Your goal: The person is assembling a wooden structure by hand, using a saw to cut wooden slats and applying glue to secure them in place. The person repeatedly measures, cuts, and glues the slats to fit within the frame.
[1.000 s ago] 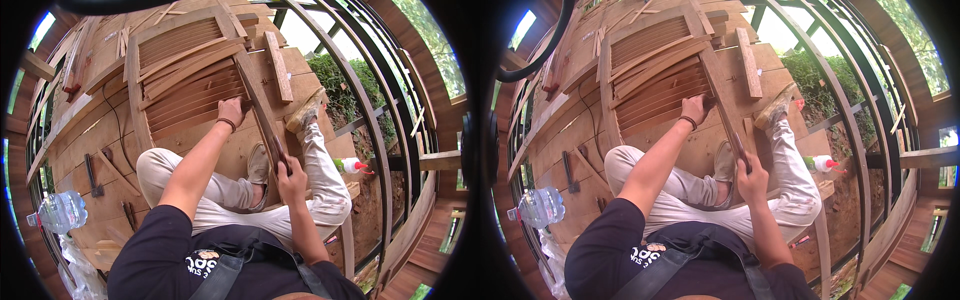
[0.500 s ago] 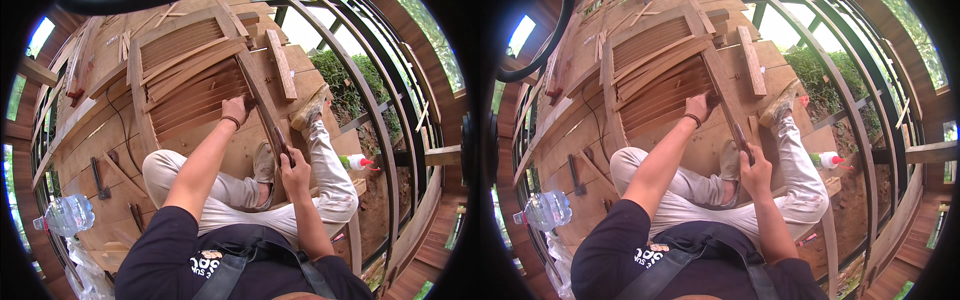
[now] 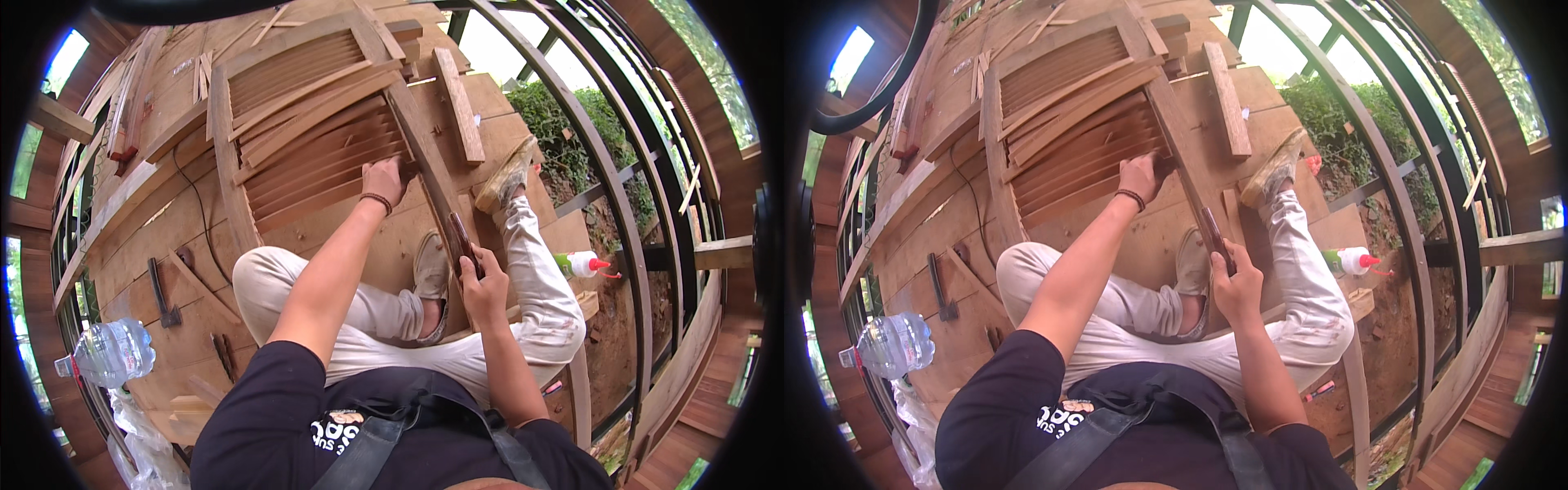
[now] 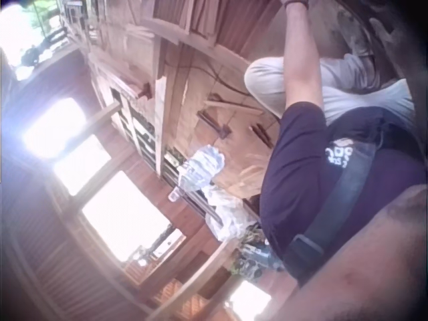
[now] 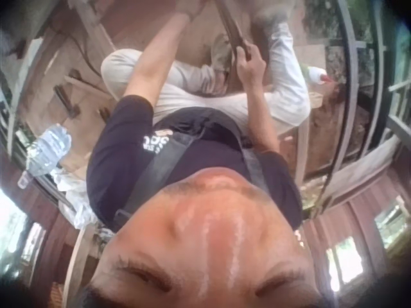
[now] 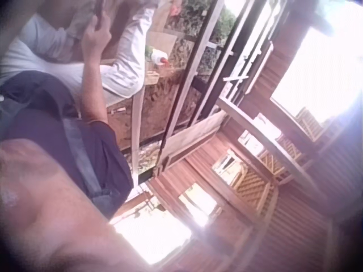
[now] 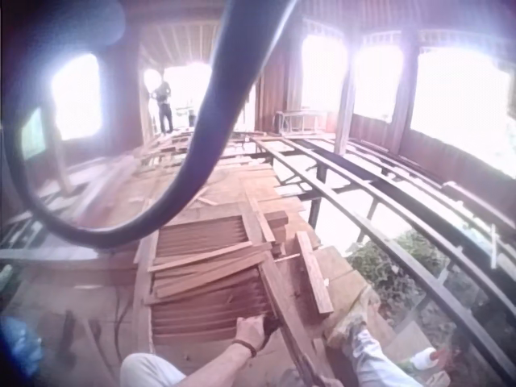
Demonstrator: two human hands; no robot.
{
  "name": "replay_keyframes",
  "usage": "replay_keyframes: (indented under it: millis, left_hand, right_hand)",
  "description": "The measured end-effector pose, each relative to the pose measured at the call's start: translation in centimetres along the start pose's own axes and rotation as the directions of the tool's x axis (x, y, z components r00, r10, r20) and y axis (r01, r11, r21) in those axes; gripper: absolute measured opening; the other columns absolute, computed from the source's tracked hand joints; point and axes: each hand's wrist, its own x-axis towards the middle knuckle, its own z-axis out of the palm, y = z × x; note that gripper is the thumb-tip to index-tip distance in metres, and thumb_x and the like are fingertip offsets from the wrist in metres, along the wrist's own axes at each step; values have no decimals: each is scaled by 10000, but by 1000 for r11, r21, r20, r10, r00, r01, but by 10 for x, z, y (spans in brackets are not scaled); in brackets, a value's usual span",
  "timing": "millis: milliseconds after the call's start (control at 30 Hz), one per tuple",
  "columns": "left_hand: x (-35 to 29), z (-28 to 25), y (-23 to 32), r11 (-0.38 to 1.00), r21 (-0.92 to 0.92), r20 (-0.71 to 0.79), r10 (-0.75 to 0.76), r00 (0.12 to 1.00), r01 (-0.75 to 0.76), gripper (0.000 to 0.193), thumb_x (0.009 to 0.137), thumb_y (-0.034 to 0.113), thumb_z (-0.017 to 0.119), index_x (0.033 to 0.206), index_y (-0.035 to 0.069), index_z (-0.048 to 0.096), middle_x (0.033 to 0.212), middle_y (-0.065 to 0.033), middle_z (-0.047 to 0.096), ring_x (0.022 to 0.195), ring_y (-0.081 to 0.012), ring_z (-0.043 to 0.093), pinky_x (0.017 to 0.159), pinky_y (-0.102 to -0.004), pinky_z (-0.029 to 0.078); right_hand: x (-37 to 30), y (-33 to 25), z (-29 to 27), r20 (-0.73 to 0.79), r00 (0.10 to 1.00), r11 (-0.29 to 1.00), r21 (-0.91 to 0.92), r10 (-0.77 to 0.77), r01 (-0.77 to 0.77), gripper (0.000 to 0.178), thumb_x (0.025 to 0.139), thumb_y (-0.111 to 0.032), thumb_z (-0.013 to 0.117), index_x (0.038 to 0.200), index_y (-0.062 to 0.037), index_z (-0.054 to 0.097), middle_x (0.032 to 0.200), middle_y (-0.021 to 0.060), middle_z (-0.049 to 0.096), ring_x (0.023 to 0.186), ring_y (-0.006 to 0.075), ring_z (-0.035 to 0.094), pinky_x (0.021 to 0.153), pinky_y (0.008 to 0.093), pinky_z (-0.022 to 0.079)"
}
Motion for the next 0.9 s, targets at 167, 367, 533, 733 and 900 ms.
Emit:
replay_keyframes:
  millis: [167,367,533,733,900]
  left_hand:
    - [-7,-9,8,999,31,162,-18,987,13,403,916,422,705,1107,67,703,1056,-182,752,1049,-361,694,923,-493,446]
    - [11,-32,21,989,151,340,-54,939,3,391,887,384,725,1103,58,722,1026,-234,747,1029,-385,717,899,-481,573]
    - [12,-43,29,983,184,335,-87,938,26,267,883,303,689,1055,108,751,1018,-184,761,991,-355,736,858,-464,597]
    - [8,-19,23,976,218,224,-57,973,7,220,915,268,622,1028,135,757,985,-162,765,950,-348,743,818,-457,601]
    - [5,-32,30,986,161,257,-79,963,38,217,914,271,608,1001,145,762,954,-157,766,929,-349,745,808,-459,601]
  right_hand:
    - [-52,20,-34,41,991,990,62,125,-127,269,978,-101,682,1220,16,682,885,99,741,756,122,663,716,272,530]
    - [-30,15,-17,20,999,998,41,44,-45,271,985,-86,668,1235,16,681,851,55,712,729,86,627,696,249,519]
    - [-53,19,-33,17,999,999,4,50,-50,281,982,-80,667,1243,22,675,867,67,716,746,96,642,706,257,523]
    - [-57,12,-36,13,996,996,16,84,-85,283,973,-92,684,1224,37,668,973,161,767,853,160,720,791,307,555]
    - [-33,2,-21,25,997,998,20,67,-68,269,980,-106,678,1222,12,677,925,122,742,811,129,685,740,285,535]
